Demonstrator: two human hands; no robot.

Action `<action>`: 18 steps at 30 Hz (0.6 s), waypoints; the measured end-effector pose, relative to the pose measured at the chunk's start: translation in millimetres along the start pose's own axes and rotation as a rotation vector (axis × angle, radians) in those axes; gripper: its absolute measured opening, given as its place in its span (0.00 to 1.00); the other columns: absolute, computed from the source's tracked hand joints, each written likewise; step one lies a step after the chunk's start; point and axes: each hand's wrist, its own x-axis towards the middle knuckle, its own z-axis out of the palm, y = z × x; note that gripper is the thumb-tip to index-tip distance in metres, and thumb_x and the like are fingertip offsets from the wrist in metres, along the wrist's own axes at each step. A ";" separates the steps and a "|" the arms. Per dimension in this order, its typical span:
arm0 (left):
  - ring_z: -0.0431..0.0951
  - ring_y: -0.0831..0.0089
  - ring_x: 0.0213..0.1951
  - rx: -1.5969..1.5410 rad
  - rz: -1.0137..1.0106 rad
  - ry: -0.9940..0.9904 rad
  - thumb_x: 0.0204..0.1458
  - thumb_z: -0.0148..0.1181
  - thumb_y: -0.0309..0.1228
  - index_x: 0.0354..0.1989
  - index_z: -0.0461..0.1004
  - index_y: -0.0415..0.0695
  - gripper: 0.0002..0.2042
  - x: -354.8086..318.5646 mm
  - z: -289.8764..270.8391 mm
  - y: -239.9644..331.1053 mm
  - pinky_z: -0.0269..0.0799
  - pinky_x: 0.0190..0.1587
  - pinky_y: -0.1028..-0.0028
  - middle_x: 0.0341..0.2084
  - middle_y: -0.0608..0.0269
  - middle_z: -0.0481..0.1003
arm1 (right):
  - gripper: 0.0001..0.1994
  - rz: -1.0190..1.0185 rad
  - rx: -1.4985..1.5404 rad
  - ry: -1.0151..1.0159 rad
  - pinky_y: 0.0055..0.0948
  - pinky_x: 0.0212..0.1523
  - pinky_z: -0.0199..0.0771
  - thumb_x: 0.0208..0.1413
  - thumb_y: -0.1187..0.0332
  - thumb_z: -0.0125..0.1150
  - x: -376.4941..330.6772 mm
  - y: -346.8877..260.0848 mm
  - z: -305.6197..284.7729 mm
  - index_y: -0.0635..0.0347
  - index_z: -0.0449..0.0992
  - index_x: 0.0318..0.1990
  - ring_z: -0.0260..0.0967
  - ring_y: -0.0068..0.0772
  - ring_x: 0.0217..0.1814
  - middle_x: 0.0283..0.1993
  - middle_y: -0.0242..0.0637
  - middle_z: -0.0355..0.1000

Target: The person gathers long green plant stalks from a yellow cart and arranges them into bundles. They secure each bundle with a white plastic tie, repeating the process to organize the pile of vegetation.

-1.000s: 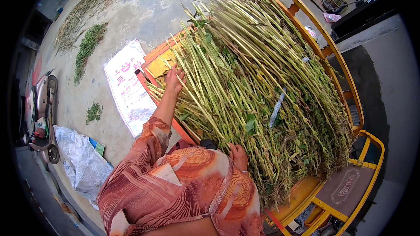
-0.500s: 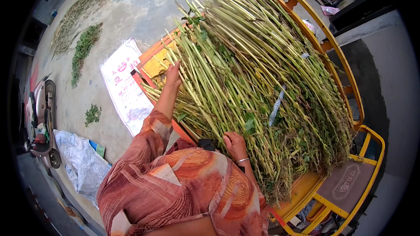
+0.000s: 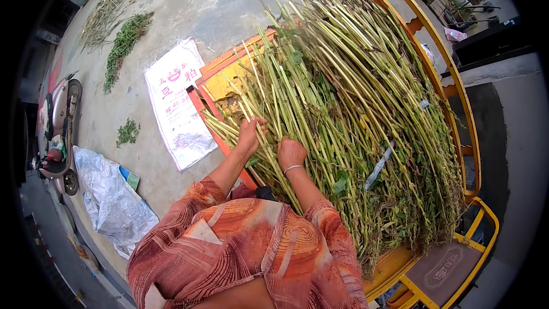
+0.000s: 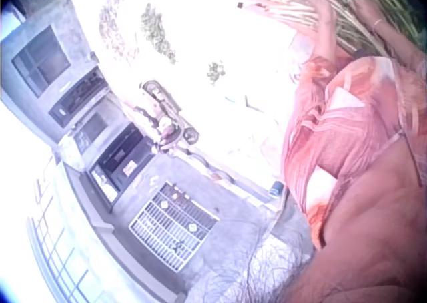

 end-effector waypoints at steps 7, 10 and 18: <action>0.65 0.80 0.26 0.071 0.043 -0.062 0.54 0.57 0.42 0.38 0.68 0.44 0.14 -24.4 22.1 32.1 0.68 0.28 0.78 0.29 0.66 0.70 | 0.09 -0.315 0.117 0.227 0.39 0.22 0.68 0.50 0.66 0.57 -14.9 -19.4 -15.0 0.53 0.69 0.40 0.69 0.45 0.24 0.28 0.39 0.65; 0.70 0.80 0.31 0.089 0.029 -0.113 0.54 0.57 0.39 0.38 0.69 0.43 0.13 -22.9 1.0 43.0 0.69 0.31 0.78 0.30 0.65 0.73 | 0.11 -0.446 0.340 0.116 0.39 0.29 0.72 0.50 0.67 0.57 -6.4 -24.2 -28.4 0.57 0.69 0.40 0.70 0.49 0.31 0.36 0.43 0.67; 0.71 0.76 0.40 -0.042 0.091 -0.021 0.59 0.49 0.37 0.46 0.64 0.39 0.15 -38.1 -13.2 58.2 0.75 0.39 0.75 0.42 0.60 0.70 | 0.27 -0.175 0.500 0.141 0.39 0.40 0.70 0.46 0.62 0.64 2.2 -17.6 13.3 0.65 0.61 0.51 0.68 0.51 0.43 0.50 0.49 0.60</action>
